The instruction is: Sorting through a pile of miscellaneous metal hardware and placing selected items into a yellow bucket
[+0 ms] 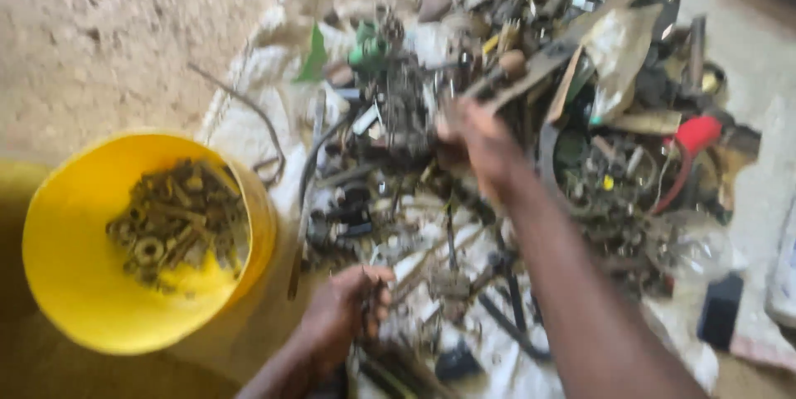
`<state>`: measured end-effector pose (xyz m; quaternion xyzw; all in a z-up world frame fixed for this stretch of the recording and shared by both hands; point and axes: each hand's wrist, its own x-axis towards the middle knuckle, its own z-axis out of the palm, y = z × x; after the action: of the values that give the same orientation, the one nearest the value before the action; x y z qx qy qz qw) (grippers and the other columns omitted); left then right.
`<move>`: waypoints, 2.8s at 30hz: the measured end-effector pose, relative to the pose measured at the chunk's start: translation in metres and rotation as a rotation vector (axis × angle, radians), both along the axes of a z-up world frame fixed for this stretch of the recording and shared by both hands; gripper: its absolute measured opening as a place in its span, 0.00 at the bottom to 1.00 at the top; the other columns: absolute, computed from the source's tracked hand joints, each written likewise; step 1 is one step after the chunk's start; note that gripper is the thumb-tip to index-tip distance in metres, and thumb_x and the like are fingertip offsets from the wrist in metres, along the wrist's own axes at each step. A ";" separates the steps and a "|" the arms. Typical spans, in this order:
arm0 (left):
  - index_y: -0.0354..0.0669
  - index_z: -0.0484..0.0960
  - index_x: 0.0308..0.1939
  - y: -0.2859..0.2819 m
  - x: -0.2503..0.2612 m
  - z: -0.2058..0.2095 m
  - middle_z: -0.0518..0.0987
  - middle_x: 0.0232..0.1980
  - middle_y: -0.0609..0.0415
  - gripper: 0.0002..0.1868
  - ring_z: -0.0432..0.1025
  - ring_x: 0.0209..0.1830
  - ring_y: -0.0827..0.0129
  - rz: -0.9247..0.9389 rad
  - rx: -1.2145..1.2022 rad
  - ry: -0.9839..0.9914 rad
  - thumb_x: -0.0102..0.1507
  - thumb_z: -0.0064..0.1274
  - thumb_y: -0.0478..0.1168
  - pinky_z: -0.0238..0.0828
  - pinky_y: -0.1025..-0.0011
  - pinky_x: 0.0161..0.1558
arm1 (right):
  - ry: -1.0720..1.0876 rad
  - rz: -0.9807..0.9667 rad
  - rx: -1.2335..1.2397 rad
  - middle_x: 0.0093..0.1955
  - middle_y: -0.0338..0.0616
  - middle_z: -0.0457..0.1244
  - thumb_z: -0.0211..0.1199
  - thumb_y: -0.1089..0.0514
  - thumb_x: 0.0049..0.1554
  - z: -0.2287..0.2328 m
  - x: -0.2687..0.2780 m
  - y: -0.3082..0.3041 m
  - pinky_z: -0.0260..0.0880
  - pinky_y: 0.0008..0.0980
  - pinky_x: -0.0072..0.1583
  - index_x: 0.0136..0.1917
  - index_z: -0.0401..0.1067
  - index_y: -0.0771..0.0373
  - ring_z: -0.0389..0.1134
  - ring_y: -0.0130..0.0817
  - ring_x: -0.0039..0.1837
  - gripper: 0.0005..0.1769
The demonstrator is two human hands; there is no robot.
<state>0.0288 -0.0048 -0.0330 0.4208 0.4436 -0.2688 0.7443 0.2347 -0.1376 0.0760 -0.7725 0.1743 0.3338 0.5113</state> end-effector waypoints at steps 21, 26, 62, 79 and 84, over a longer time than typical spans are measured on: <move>0.37 0.85 0.52 -0.017 -0.004 0.022 0.78 0.34 0.52 0.18 0.66 0.25 0.69 -0.166 -0.032 -0.053 0.73 0.39 0.41 0.57 0.71 0.25 | -0.918 0.502 -0.516 0.59 0.38 0.63 0.74 0.42 0.56 -0.184 -0.100 -0.039 0.69 0.40 0.54 0.68 0.77 0.41 0.63 0.39 0.55 0.27; 0.36 0.85 0.52 -0.020 -0.007 0.031 0.79 0.35 0.50 0.17 0.66 0.26 0.68 -0.172 -0.053 -0.044 0.73 0.39 0.39 0.58 0.72 0.27 | -0.627 0.463 -0.406 0.51 0.38 0.64 0.64 0.44 0.59 -0.172 -0.091 -0.055 0.69 0.36 0.47 0.69 0.73 0.45 0.65 0.34 0.48 0.25; 0.38 0.86 0.51 -0.013 -0.013 0.007 0.79 0.33 0.50 0.17 0.64 0.25 0.66 -0.129 -0.081 -0.057 0.75 0.40 0.40 0.56 0.68 0.27 | -0.220 0.213 -0.589 0.66 0.40 0.64 0.63 0.46 0.59 -0.107 -0.118 -0.089 0.69 0.34 0.46 0.71 0.66 0.45 0.65 0.31 0.49 0.27; 0.38 0.86 0.51 -0.008 -0.010 0.020 0.79 0.34 0.50 0.18 0.65 0.25 0.67 -0.169 -0.046 -0.069 0.75 0.40 0.42 0.56 0.68 0.26 | 0.199 -0.188 0.623 0.66 0.56 0.63 0.63 0.61 0.57 -0.078 -0.115 -0.211 0.76 0.22 0.50 0.83 0.43 0.86 0.69 0.31 0.53 0.50; 0.37 0.86 0.50 -0.011 -0.011 0.018 0.80 0.34 0.50 0.18 0.67 0.24 0.68 -0.166 -0.065 -0.109 0.74 0.41 0.41 0.53 0.71 0.22 | -0.116 -0.143 0.750 0.56 0.48 0.61 0.54 0.62 0.59 -0.025 -0.091 -0.221 0.68 0.43 0.64 0.52 0.72 0.64 0.64 0.44 0.58 0.10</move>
<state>0.0173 -0.0157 -0.0148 0.4459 0.3571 -0.3206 0.7556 0.1436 -0.3583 0.0508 -0.5355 0.0645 0.2935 0.7893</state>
